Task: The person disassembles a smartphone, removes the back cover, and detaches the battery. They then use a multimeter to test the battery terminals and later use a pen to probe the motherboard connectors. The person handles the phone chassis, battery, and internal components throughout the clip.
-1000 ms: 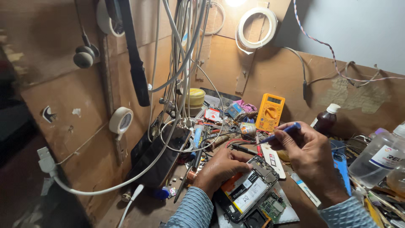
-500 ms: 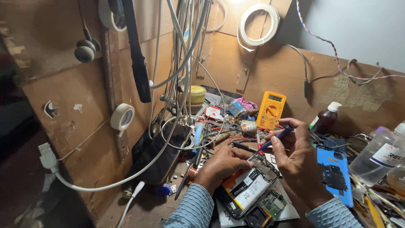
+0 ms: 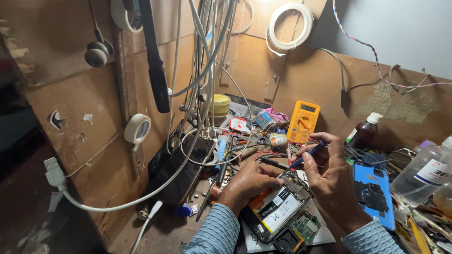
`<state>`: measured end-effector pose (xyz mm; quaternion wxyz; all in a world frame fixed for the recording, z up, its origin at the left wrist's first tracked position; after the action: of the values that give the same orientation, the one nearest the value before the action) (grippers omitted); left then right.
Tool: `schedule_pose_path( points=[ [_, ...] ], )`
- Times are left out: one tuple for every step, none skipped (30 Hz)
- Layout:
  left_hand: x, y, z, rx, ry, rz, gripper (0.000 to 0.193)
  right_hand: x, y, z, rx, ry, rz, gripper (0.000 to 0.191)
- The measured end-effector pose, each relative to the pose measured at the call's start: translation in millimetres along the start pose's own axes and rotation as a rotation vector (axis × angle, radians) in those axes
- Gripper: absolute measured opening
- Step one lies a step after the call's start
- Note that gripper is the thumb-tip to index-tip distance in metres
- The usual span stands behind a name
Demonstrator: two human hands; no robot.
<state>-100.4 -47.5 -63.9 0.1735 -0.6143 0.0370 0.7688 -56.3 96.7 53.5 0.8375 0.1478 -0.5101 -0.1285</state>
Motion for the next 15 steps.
schedule_pose_path(
  points=[
    [-0.3, 0.1, -0.4, 0.000, -0.006, -0.008, 0.028, -0.6, -0.2, -0.2, 0.004, -0.005, 0.004, 0.034],
    [-0.8, -0.2, -0.6, 0.002, -0.012, -0.016, 0.028, -0.8, 0.0, -0.3, 0.000, -0.006, 0.003, 0.035],
    [-1.5, -0.5, -0.8, 0.003, -0.018, -0.024, 0.029, -1.0, 0.3, -0.5, -0.003, -0.007, 0.002, 0.035],
    [-0.2, 0.2, -1.1, -0.011, 0.007, -0.009, 0.029, -1.2, 0.3, -0.5, -0.006, -0.008, 0.002, 0.035],
    [0.9, 1.0, -1.3, -0.025, 0.031, 0.006, 0.030, -1.1, 0.4, -0.8, -0.008, -0.006, 0.001, 0.035],
    [2.1, 1.8, -1.7, -0.039, 0.056, 0.021, 0.030, -1.0, 0.6, -1.4, -0.009, -0.005, 0.000, 0.035],
    [2.1, 1.9, -1.6, -0.044, 0.053, 0.010, 0.030, -0.9, 0.3, -1.6, -0.010, -0.003, 0.000, 0.035],
    [2.2, 2.2, -2.0, -0.049, 0.051, -0.002, 0.031, -0.5, -0.3, -1.7, -0.012, 0.002, 0.010, 0.035],
    [2.7, 2.2, -2.2, -0.054, 0.050, -0.014, 0.031, -0.2, -0.6, -1.9, -0.013, 0.006, 0.020, 0.035],
    [2.0, 1.8, -2.2, -0.040, 0.028, -0.015, 0.030, 0.3, -0.7, -2.0, -0.016, 0.011, 0.029, 0.035],
    [1.6, 1.3, -2.6, -0.026, 0.007, -0.017, 0.030, 0.0, -0.3, -2.2, -0.019, 0.002, 0.015, 0.035],
    [1.0, 1.0, -2.6, -0.012, -0.014, -0.018, 0.030, -0.2, 0.5, -2.3, -0.022, -0.007, 0.000, 0.035],
    [1.5, 1.3, -2.6, -0.012, -0.018, -0.002, 0.029, -0.5, 0.8, -2.5, -0.024, -0.016, -0.014, 0.035],
    [1.8, 1.8, -2.4, -0.012, -0.022, 0.014, 0.029, 0.2, 1.1, -2.9, -0.027, -0.009, -0.011, 0.035],
    [2.1, 2.4, -2.3, -0.012, -0.026, 0.031, 0.029, 0.8, 1.5, -3.6, -0.030, -0.002, -0.009, 0.036]
  ],
)
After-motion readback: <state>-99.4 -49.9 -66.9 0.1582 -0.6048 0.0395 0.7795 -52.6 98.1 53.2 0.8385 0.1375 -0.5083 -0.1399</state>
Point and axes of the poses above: each hand's wrist, its own z-axis towards the middle knuckle, its own y-axis out of the back of the hand, x = y × z, the point moved 6 cm from there along z, towards the middle knuckle, and after that the axes turned 13 degrees about -y, right-handed, at the moved point
